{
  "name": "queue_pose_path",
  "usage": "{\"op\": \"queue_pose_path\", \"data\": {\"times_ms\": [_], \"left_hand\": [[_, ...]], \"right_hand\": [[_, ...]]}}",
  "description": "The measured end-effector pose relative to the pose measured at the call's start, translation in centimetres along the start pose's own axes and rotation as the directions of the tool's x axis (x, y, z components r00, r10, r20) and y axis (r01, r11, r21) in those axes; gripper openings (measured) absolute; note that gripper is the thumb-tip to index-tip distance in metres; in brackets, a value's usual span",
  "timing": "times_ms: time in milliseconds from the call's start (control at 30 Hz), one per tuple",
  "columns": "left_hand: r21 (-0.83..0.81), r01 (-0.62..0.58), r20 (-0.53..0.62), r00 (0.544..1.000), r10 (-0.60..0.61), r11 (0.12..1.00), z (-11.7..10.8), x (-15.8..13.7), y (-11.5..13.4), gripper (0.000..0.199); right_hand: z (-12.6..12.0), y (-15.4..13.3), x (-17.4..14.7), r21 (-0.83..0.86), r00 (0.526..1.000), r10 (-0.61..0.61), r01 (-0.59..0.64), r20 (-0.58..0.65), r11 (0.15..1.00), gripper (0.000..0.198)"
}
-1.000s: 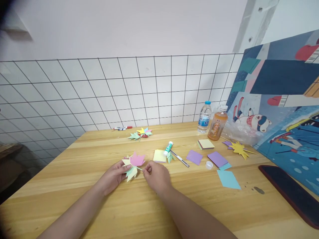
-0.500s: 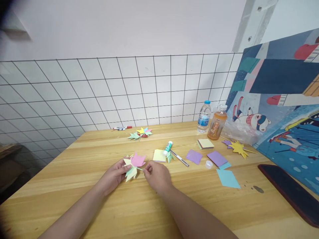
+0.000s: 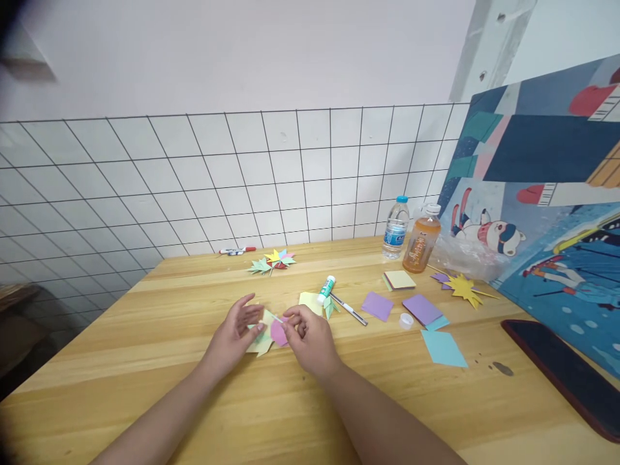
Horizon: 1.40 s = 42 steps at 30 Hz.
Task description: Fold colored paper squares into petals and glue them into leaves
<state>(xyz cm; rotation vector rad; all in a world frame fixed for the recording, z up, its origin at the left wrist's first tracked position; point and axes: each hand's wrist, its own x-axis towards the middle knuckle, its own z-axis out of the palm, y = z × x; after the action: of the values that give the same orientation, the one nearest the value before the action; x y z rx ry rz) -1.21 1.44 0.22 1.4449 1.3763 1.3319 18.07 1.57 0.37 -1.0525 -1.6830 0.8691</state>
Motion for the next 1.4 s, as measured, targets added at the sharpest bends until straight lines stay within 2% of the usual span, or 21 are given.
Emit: {"op": "queue_pose_path", "data": {"times_ms": [100,133,200,333,467,567,633,700,767,833,867,900,933,967,1067,1200,1300,1400], "left_hand": [[0.179,-0.037,-0.130,0.990,0.061,0.983,-1.4,0.4,0.2,0.043],[0.275,-0.062,-0.118,0.988,0.098,0.959,-2.1,0.6,0.3,0.029],[0.450,-0.127,-0.016,0.989,0.150,0.884,-3.5,0.7,0.5,0.008],[0.624,-0.129,0.017,0.988,0.152,0.771,-5.1,0.8,0.3,0.009],[0.645,-0.137,0.083,0.991,0.110,0.752,-5.2,0.9,-0.3,0.012],[0.670,-0.110,0.092,0.994,0.065,0.734,-5.2,1.2,-0.5,0.014],[0.694,-0.094,0.084,0.995,0.049,0.714,-5.2,1.4,-0.4,0.015],[0.704,-0.117,0.052,0.992,0.114,0.701,-5.3,1.4,-0.2,0.014],[0.677,-0.194,0.050,0.975,0.218,0.710,-5.0,1.1,0.2,0.015],[0.615,-0.315,0.157,0.947,0.280,0.723,-4.4,0.5,0.5,0.022],[0.578,-0.388,0.278,0.921,0.274,0.718,-3.9,0.2,0.6,0.026],[0.561,-0.470,0.428,0.869,0.247,0.682,-3.5,-0.2,0.7,0.032],[0.564,-0.514,0.505,0.834,0.223,0.647,-3.0,-0.5,0.7,0.036],[0.584,-0.524,0.527,0.826,0.201,0.621,-2.5,-0.7,0.7,0.039],[0.636,-0.515,0.548,0.826,0.134,0.574,-1.6,-1.0,0.7,0.034],[0.682,-0.492,0.513,0.849,0.126,0.541,-1.2,-1.0,1.1,0.028],[0.689,-0.458,0.483,0.868,0.115,0.562,-1.4,-1.2,1.4,0.030],[0.673,-0.452,0.494,0.864,0.099,0.586,-1.8,-1.4,1.6,0.031]], "right_hand": [[0.2,0.3,0.1,-0.011,1.000,-0.007,0.008,0.008,1.000,0.017],[0.2,0.5,0.2,-0.021,1.000,-0.004,0.005,0.008,1.000,0.018],[0.2,0.6,0.2,-0.032,1.000,0.007,-0.007,0.005,0.999,0.018],[0.1,0.7,0.3,-0.071,0.999,0.036,-0.035,0.007,0.997,0.017],[0.1,0.8,0.4,-0.140,0.998,0.049,-0.046,0.024,0.989,0.018],[0.1,0.8,0.3,-0.134,0.998,0.043,-0.038,0.038,0.990,0.020],[0.2,0.8,0.2,-0.110,0.995,0.035,-0.024,0.095,0.994,0.022],[0.2,0.7,0.1,-0.090,0.988,0.017,-0.003,0.155,0.996,0.023],[0.3,0.7,0.1,-0.079,0.989,0.009,0.003,0.150,0.997,0.024],[0.3,0.8,0.3,-0.068,0.996,0.030,-0.024,0.083,0.997,0.023],[0.2,0.9,0.4,-0.055,0.997,0.047,-0.044,0.053,0.998,0.022],[0.2,1.1,0.5,-0.041,0.998,0.063,-0.061,0.031,0.997,0.022],[0.2,1.2,0.6,-0.029,0.997,0.074,-0.074,0.015,0.997,0.022],[0.1,1.4,0.7,-0.022,0.997,0.081,-0.081,0.005,0.996,0.022],[0.1,1.6,0.8,-0.045,0.997,0.082,-0.082,-0.011,0.996,0.022],[0.0,1.4,0.8,-0.099,0.998,0.067,-0.065,0.015,0.993,0.023],[-0.4,0.8,0.8,-0.195,0.998,0.015,-0.004,0.056,0.981,0.024],[-0.9,0.2,0.6,-0.353,0.993,-0.071,0.099,0.092,0.930,0.023]]}}
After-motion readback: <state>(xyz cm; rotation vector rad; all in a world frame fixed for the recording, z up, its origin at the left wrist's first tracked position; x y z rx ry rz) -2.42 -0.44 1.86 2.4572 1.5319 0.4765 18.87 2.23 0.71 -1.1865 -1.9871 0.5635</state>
